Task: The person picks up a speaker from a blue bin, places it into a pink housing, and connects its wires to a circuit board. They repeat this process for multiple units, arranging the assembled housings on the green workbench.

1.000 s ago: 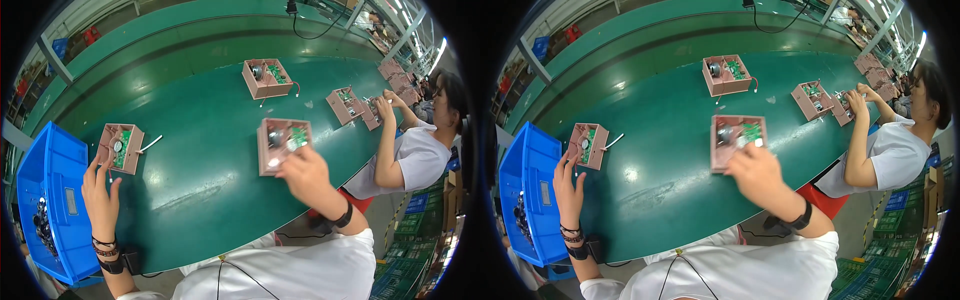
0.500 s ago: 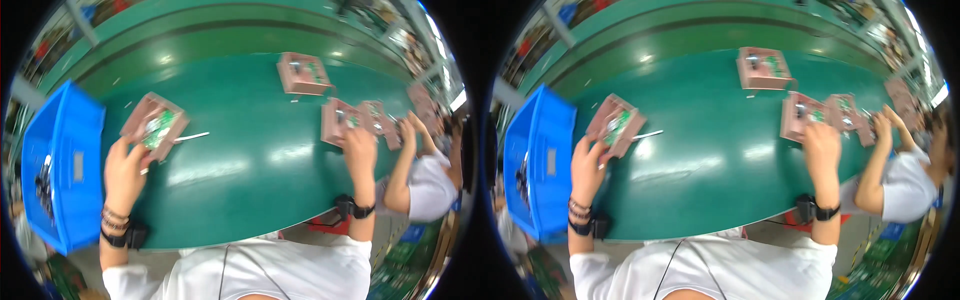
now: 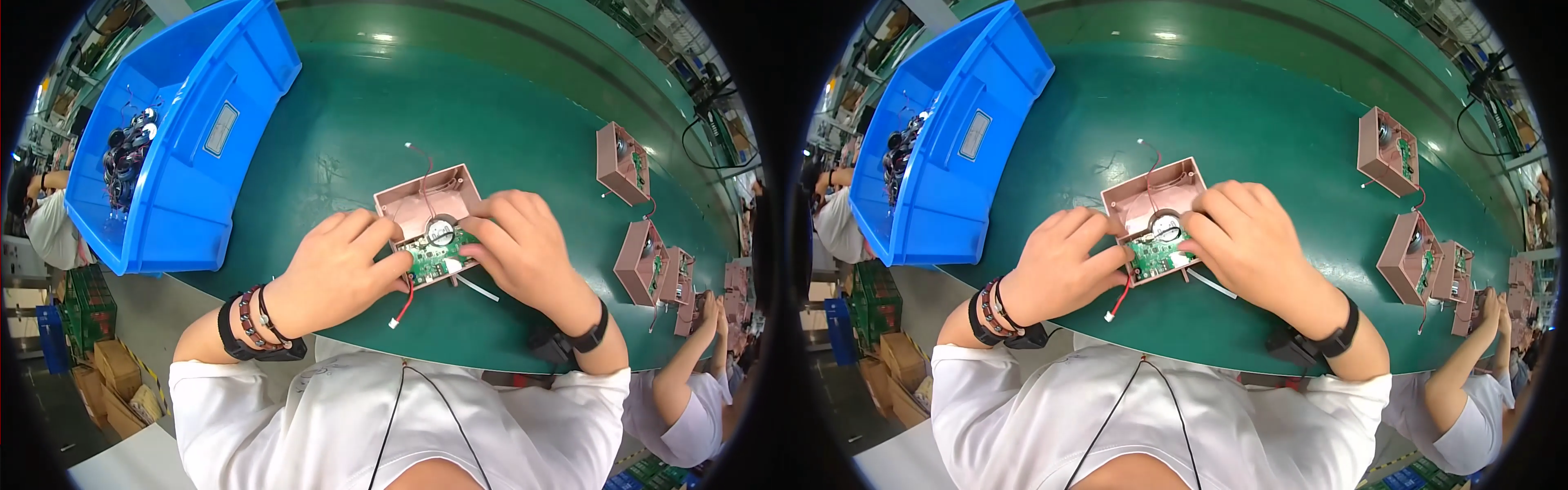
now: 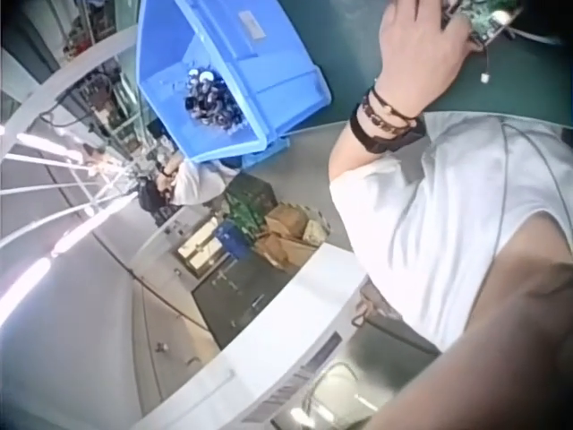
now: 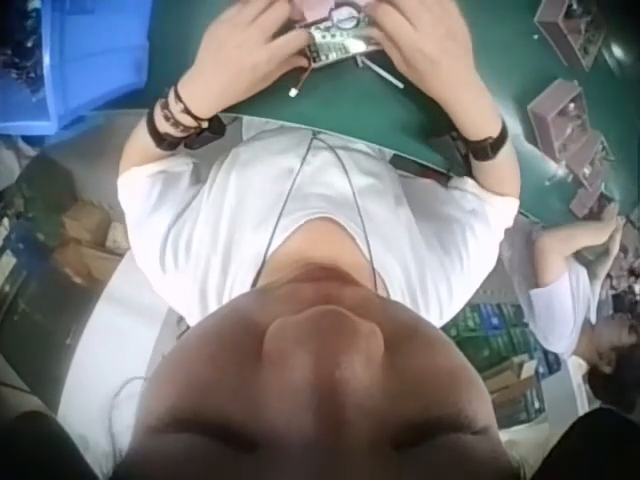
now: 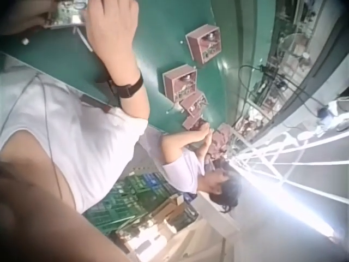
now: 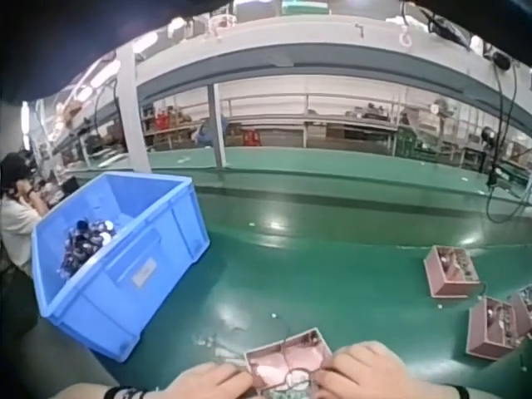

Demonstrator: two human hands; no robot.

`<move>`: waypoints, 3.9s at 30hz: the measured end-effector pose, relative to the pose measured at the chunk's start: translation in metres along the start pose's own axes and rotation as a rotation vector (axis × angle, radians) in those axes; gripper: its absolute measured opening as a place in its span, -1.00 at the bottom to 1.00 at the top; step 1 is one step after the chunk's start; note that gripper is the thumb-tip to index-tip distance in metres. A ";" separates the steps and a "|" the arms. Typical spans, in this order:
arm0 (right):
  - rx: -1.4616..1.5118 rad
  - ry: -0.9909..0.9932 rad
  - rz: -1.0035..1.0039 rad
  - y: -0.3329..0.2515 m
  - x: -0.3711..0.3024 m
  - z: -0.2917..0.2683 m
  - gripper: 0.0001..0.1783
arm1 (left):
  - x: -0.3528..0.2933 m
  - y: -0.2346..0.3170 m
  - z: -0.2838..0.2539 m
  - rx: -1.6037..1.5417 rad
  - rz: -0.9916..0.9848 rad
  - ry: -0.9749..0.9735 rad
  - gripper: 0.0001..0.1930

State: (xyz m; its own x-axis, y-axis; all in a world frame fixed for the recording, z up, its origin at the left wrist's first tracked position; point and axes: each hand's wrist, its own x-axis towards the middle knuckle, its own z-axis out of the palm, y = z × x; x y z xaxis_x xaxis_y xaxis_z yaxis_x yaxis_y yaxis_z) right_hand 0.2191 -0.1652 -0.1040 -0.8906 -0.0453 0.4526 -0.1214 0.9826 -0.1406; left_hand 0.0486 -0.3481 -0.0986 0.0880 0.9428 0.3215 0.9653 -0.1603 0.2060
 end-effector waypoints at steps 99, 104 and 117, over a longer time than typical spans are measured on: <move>0.474 0.247 0.236 -0.007 0.007 0.006 -0.38 | 0.051 -0.013 0.034 -1.097 -0.139 0.115 -0.52; 0.469 0.255 0.289 -0.010 0.005 0.006 -0.37 | 0.046 -0.002 0.032 -1.141 -0.249 0.204 -0.55; 0.166 -0.143 0.242 -0.017 -0.006 -0.009 -0.39 | 0.000 0.024 0.034 -0.188 0.054 -0.070 -0.80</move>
State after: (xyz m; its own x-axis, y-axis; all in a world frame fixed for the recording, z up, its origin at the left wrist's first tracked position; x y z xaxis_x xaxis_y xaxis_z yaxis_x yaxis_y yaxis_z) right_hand 0.2305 -0.1798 -0.0962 -0.9534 0.1496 0.2622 0.0418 0.9256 -0.3762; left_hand 0.0800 -0.3420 -0.1246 0.1614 0.9483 0.2734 0.8966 -0.2566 0.3609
